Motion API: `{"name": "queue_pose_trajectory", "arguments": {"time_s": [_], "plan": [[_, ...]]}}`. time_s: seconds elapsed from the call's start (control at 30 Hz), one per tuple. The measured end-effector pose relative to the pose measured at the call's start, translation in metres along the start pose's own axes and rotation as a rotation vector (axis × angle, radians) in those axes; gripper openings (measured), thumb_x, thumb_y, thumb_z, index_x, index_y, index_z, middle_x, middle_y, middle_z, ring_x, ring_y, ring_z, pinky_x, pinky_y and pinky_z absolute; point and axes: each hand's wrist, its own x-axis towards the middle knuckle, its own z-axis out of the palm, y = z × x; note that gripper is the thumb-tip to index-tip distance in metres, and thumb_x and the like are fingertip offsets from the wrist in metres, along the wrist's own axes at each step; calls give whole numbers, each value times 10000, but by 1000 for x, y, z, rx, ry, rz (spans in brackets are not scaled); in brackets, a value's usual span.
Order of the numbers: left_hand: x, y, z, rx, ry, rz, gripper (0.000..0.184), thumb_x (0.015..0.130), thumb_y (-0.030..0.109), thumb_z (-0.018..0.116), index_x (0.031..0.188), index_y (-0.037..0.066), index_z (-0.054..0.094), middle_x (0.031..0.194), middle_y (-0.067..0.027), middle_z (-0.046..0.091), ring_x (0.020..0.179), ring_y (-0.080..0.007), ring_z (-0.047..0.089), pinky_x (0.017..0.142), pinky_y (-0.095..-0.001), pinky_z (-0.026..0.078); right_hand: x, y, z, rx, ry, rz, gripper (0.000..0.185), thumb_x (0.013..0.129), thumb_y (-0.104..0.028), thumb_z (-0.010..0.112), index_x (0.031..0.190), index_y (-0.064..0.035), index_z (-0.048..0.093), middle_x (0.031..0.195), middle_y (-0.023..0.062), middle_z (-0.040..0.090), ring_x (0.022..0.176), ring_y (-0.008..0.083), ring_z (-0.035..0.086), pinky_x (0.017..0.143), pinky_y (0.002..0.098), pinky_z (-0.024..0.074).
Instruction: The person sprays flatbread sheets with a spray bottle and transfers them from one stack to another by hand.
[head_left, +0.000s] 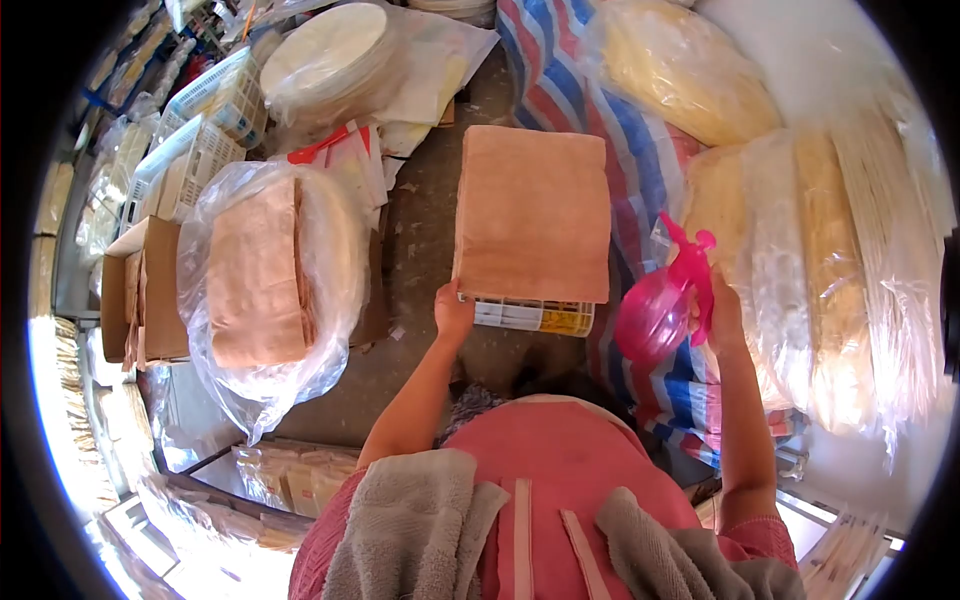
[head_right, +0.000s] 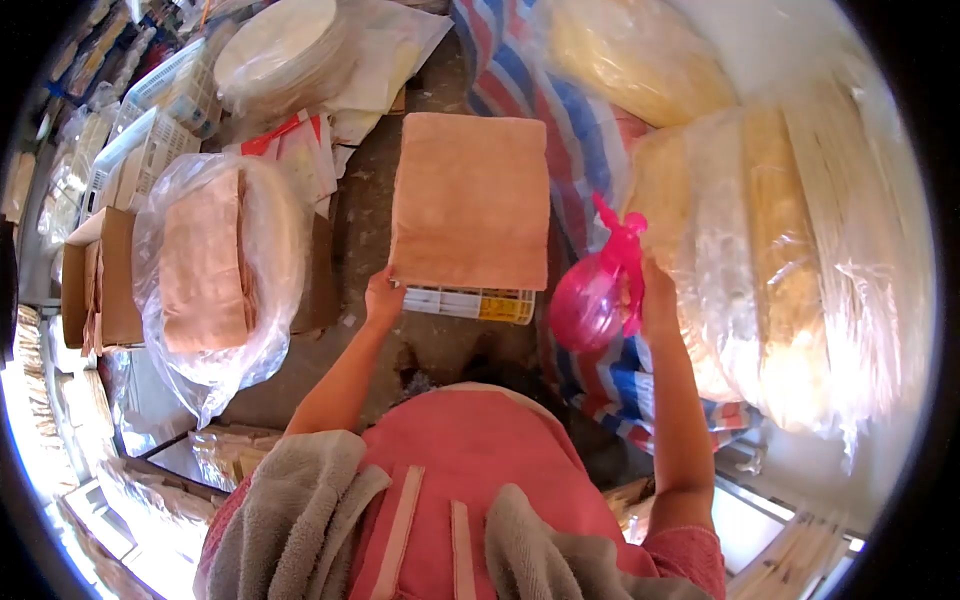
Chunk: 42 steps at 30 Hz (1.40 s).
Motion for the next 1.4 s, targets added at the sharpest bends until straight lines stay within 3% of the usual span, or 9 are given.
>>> {"name": "queue_pose_trajectory", "arguments": {"time_s": [0.07, 0.27, 0.43, 0.63, 0.8, 0.87, 1.0, 1.33, 1.4], "plan": [[0, 3, 7, 46, 45, 24, 389, 687, 54, 610, 1072, 10, 579, 1040, -172, 574, 1015, -345, 521, 885, -396, 423, 3, 26, -22, -148, 97, 22, 398, 933, -412, 434, 780, -63, 552, 539, 45, 498, 403, 133, 465, 366, 256, 364], [-6, 25, -2, 88, 136, -20, 268, 693, 58, 611, 960, 32, 617, 1068, -159, 571, 1046, -332, 505, 893, -395, 411, -20, 26, -5, -555, -182, 268, 444, 894, -457, 503, 692, -67, 561, 530, 25, 489, 392, 101, 426, 365, 244, 332], [-6, 48, -11, 88, 273, -130, 203, 687, 57, 630, 884, 18, 601, 981, -151, 602, 934, -308, 561, 811, -380, 452, -11, 3, 26, -541, -335, 139, 443, 913, -439, 483, 734, -49, 593, 526, 14, 502, 425, 81, 459, 398, 217, 348], [13, 38, -6, -810, 3, -492, 87, 788, 92, 604, 853, 36, 590, 703, -51, 599, 628, -165, 594, 555, -275, 502, 16, -6, 40, -190, -201, 93, 443, 912, -443, 477, 755, -39, 571, 531, 41, 509, 401, 112, 460, 381, 234, 367], [7, 83, -23, -1082, -143, -482, 151, 835, 112, 563, 968, 49, 532, 804, -48, 606, 662, -150, 601, 558, -292, 527, 17, 3, 12, -98, -29, 139, 399, 896, -429, 516, 751, -62, 576, 526, 35, 499, 376, 112, 448, 351, 252, 360], [11, 117, -40, -1269, -157, -417, 187, 842, 101, 558, 1012, 56, 498, 842, -41, 601, 670, -163, 599, 580, -317, 539, 13, 46, -20, -337, -47, -49, 356, 873, -390, 572, 718, -70, 592, 518, 22, 520, 376, 98, 462, 339, 238, 348], [13, 136, -58, -1244, -57, -298, 168, 847, 82, 555, 1006, 65, 505, 865, -33, 598, 721, -175, 603, 608, -333, 544, -30, 18, -36, -401, 5, 242, 381, 866, -401, 577, 735, -47, 626, 529, 36, 536, 397, 110, 483, 362, 241, 365], [-30, 10, -63, -1662, 30, -645, 154, 835, 81, 601, 987, 96, 581, 813, -14, 589, 701, -142, 583, 585, -260, 508, -53, 47, -80, -207, 163, 232, 419, 868, -411, 561, 746, -14, 625, 558, 58, 563, 425, 129, 506, 393, 244, 392], [-27, -28, -27, -1435, 3, -625, 120, 839, 79, 600, 958, 89, 590, 789, -6, 589, 683, -136, 575, 549, -245, 473, -49, 49, -75, -245, 170, 220, 408, 871, -401, 559, 750, -17, 622, 559, 57, 562, 423, 130, 502, 391, 242, 389]]}}
